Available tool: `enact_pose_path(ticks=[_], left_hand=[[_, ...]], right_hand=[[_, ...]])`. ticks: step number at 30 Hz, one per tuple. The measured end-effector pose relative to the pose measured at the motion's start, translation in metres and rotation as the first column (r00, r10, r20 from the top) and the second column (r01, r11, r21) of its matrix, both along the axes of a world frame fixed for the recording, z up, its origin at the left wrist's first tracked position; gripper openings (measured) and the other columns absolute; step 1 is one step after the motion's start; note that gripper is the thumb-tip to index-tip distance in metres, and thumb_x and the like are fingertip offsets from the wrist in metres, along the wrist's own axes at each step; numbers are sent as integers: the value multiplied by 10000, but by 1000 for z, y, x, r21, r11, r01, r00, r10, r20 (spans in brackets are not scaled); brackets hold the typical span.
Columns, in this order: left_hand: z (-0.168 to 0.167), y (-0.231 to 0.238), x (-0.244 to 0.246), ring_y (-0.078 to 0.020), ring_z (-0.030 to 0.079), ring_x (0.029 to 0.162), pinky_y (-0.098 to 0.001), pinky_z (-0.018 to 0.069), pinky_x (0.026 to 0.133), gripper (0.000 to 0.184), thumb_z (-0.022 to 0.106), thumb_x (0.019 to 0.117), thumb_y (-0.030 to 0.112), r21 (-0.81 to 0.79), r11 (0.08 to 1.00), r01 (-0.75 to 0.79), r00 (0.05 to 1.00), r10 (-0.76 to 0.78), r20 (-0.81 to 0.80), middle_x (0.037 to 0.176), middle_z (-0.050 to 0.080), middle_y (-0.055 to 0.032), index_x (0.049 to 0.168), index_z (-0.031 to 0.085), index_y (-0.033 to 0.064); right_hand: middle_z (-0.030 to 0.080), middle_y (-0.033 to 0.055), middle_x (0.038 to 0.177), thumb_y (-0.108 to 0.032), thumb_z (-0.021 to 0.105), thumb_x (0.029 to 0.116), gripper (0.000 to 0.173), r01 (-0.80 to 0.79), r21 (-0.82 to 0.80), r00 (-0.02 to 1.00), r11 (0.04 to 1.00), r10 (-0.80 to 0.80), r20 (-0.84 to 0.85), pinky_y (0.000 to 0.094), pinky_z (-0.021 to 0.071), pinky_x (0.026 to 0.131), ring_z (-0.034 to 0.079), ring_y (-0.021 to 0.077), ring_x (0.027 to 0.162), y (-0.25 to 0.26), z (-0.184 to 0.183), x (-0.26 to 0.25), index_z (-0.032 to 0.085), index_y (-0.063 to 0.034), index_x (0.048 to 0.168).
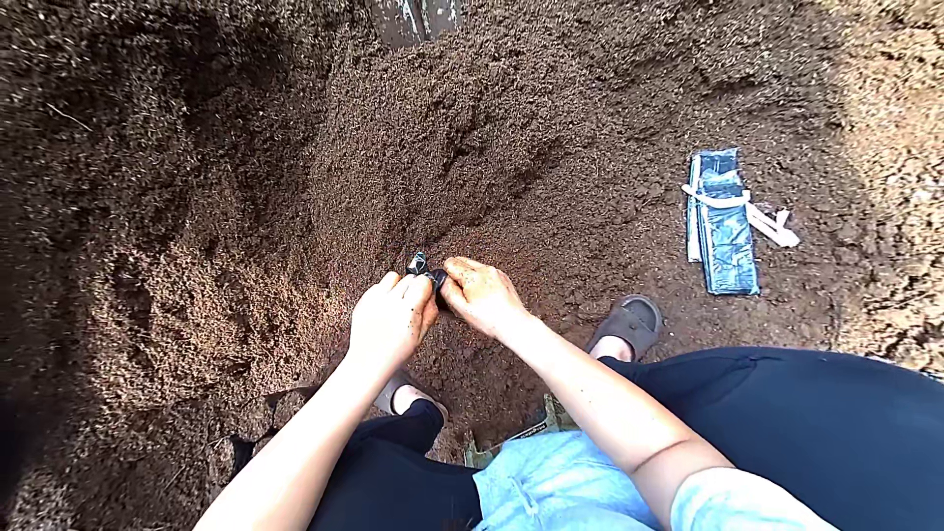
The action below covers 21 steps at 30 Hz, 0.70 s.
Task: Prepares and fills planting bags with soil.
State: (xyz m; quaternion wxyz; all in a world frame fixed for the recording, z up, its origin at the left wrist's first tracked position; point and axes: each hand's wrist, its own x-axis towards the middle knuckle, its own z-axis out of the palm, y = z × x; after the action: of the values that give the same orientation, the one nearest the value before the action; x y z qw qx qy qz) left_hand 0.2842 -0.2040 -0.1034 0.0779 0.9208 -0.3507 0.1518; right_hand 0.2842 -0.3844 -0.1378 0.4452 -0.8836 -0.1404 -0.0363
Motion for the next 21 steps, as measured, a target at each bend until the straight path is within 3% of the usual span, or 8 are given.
enact_pose_path(ticks=[2, 4, 6, 8, 11, 15, 21], left_hand=[[6, 2, -1, -356, 635, 721, -451, 471, 569, 340, 409, 1024, 220, 17, 1000, -21, 1000, 21, -7, 754, 622, -140, 832, 612, 25], [11, 2, -3, -343, 616, 702, -441, 438, 562, 344, 404, 1023, 234, 44, 998, -50, 999, 50, -8, 724, 603, -125, 819, 600, 39], [13, 0, -4, -329, 603, 651, -428, 423, 530, 333, 420, 1011, 221, 61, 997, -52, 999, 52, -4, 668, 568, -115, 786, 583, 38], [13, -4, -5, -320, 598, 616, -419, 431, 504, 321, 440, 998, 195, 47, 999, -24, 999, 25, -36, 632, 534, -110, 760, 576, 27], [13, -7, -6, -311, 586, 574, -416, 443, 486, 309, 449, 973, 173, -8, 1000, 29, 994, -29, -107, 608, 495, -107, 733, 560, 14], [13, -8, -6, -282, 552, 535, -394, 424, 471, 306, 449, 957, 162, -89, 991, 98, 989, -107, -104, 585, 470, -95, 708, 556, 19], [2, -2, -3, -256, 542, 554, -372, 426, 519, 301, 474, 965, 169, -149, 954, 260, 965, -259, 24, 573, 484, -73, 690, 531, 59]], right_hand=[[666, 139, 1114, -256, 557, 975, 286, -25, -68, 999, 997, 28, 46, 497, 568, 711, 696, 293, 945, -7, 6, 1, 667, -42, 1131], [644, 124, 1117, -315, 572, 970, 388, -61, -127, 989, 990, 77, 128, 456, 567, 707, 681, 277, 956, -8, 11, -1, 648, -82, 1270], [663, 117, 1071, -258, 491, 1025, 325, -67, -178, 963, 982, 110, 246, 421, 574, 686, 692, 265, 932, -4, 9, -3, 686, -73, 1208], [681, 127, 1087, -193, 473, 1039, 287, -43, -177, 962, 983, 89, 260, 428, 579, 682, 705, 271, 934, 0, 7, -7, 695, -55, 1158], [688, 161, 1179, -164, 478, 1041, 281, -28, -124, 986, 992, 47, 158, 476, 588, 703, 722, 306, 972, 3, 11, -13, 677, -24, 1182], [655, 192, 1324, -154, 429, 1063, 365, -90, -10, 994, 996, 89, -59, 544, 541, 913, 671, 344, 1161, -1, 25, -15, 631, 13, 1317], [691, 223, 1170, -131, 388, 1086, 370, -70, 262, 970, 962, 127, -208, 483, 513, 972, 672, 302, 1093, 0, 24, -11, 607, 59, 1314]])
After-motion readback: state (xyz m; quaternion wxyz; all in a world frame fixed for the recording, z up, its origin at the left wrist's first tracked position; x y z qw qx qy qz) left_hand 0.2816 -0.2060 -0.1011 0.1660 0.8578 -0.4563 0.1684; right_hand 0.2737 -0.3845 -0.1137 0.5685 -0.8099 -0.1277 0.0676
